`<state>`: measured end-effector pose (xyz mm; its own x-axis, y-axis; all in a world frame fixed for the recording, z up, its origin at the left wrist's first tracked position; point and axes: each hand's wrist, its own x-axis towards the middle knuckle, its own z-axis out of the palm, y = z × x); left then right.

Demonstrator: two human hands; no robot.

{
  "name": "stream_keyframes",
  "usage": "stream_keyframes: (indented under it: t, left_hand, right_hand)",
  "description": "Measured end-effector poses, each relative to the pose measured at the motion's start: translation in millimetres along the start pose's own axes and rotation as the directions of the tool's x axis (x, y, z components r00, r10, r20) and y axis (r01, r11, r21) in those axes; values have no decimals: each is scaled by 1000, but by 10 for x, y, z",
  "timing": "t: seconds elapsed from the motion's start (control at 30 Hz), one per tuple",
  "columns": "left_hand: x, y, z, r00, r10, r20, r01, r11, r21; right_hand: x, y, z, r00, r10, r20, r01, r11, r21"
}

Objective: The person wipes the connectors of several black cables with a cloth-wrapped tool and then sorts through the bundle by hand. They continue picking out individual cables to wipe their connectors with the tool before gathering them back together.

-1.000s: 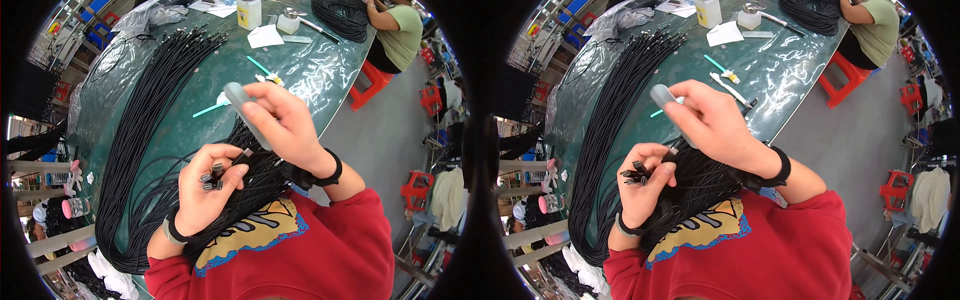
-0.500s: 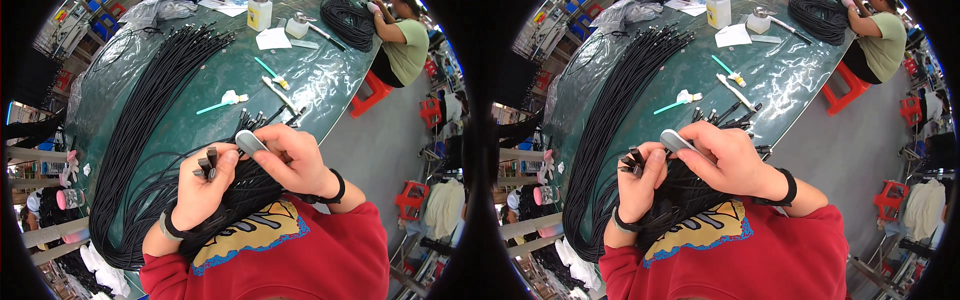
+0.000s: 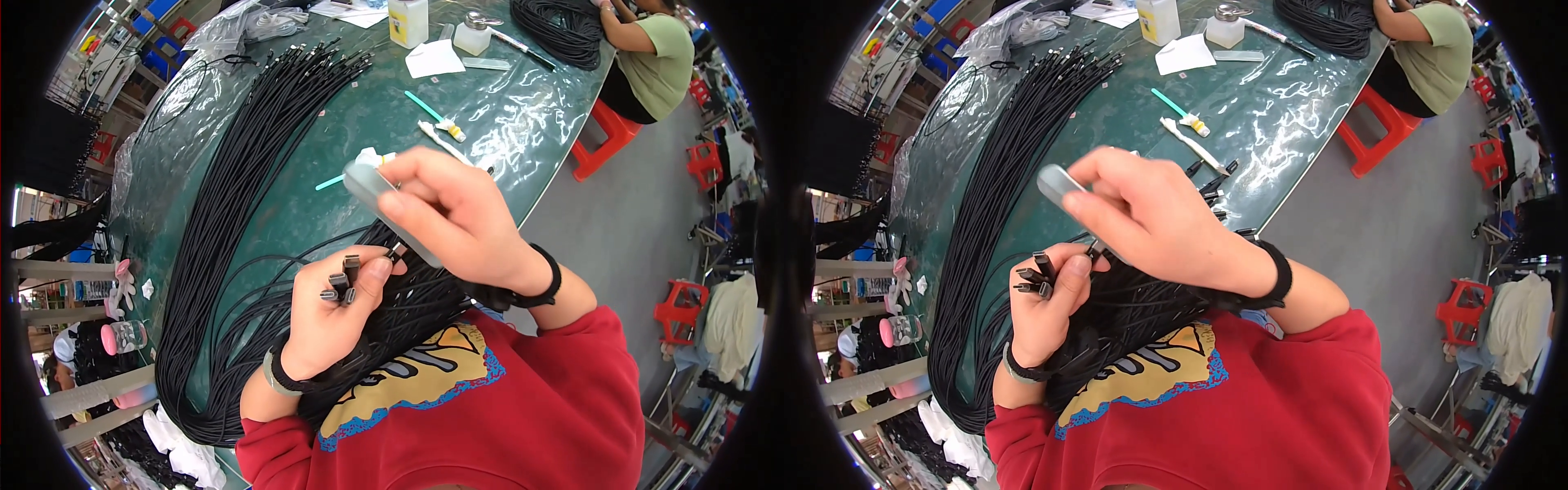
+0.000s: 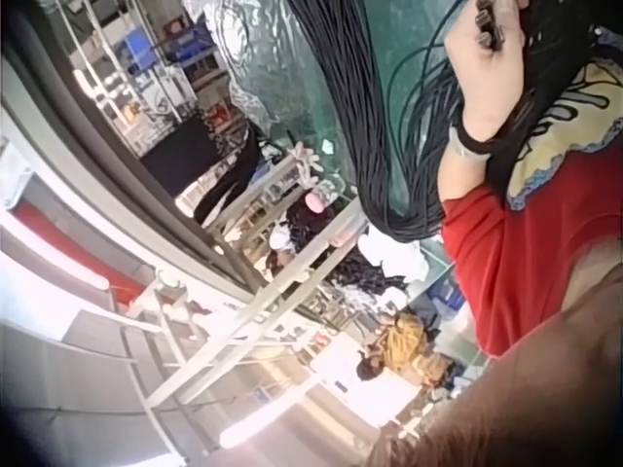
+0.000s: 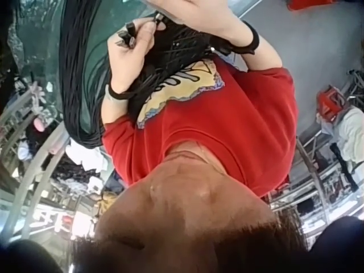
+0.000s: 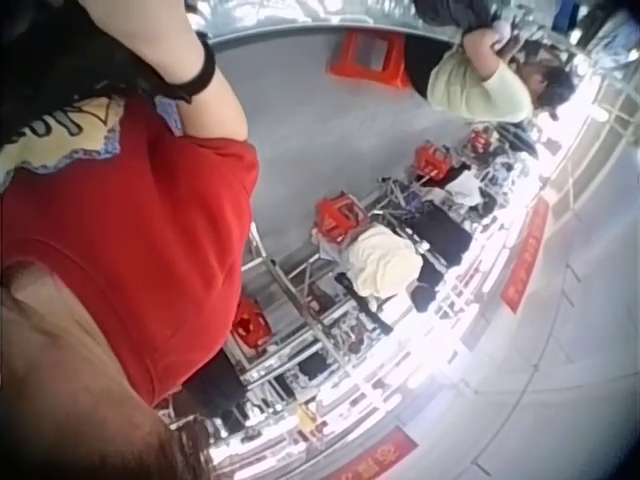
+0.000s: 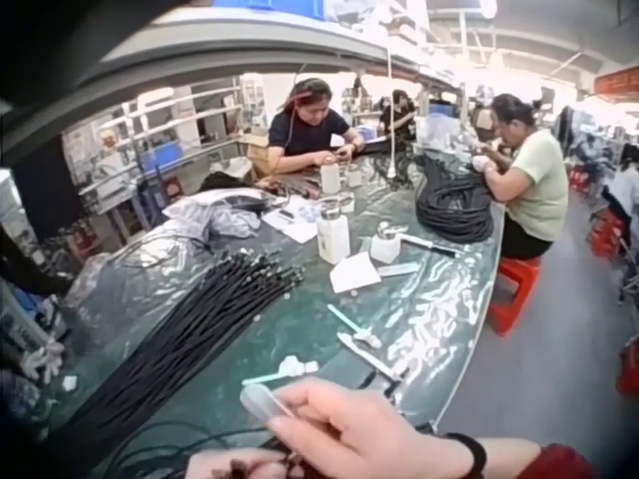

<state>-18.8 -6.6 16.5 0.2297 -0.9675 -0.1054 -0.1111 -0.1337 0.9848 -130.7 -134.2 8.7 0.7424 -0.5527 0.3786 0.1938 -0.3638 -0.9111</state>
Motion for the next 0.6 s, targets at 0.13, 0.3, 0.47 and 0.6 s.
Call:
stream_keyframes:
  t: [0.13, 0.3, 0.47, 0.6]
  left_hand:
    - [20, -15, 50, 999, 40, -9, -39, 998, 50]
    - [16, -44, 128, 989, 136, -55, -132, 989, 65]
    - [42, -36, 29, 996, -89, -4, 87, 977, -195]
    - [58, -43, -6, 988, -150, 45, 156, 936, -316]
  right_hand:
    - [-70, -50, -16, 992, 83, 92, -82, 997, -15]
    - [214, 89, 44, 990, 115, 85, -107, 990, -97]
    - [78, 143, 7, 991, 75, -108, -61, 990, 124]
    - [-21, 57, 27, 987, -159, -21, 160, 985, 57]
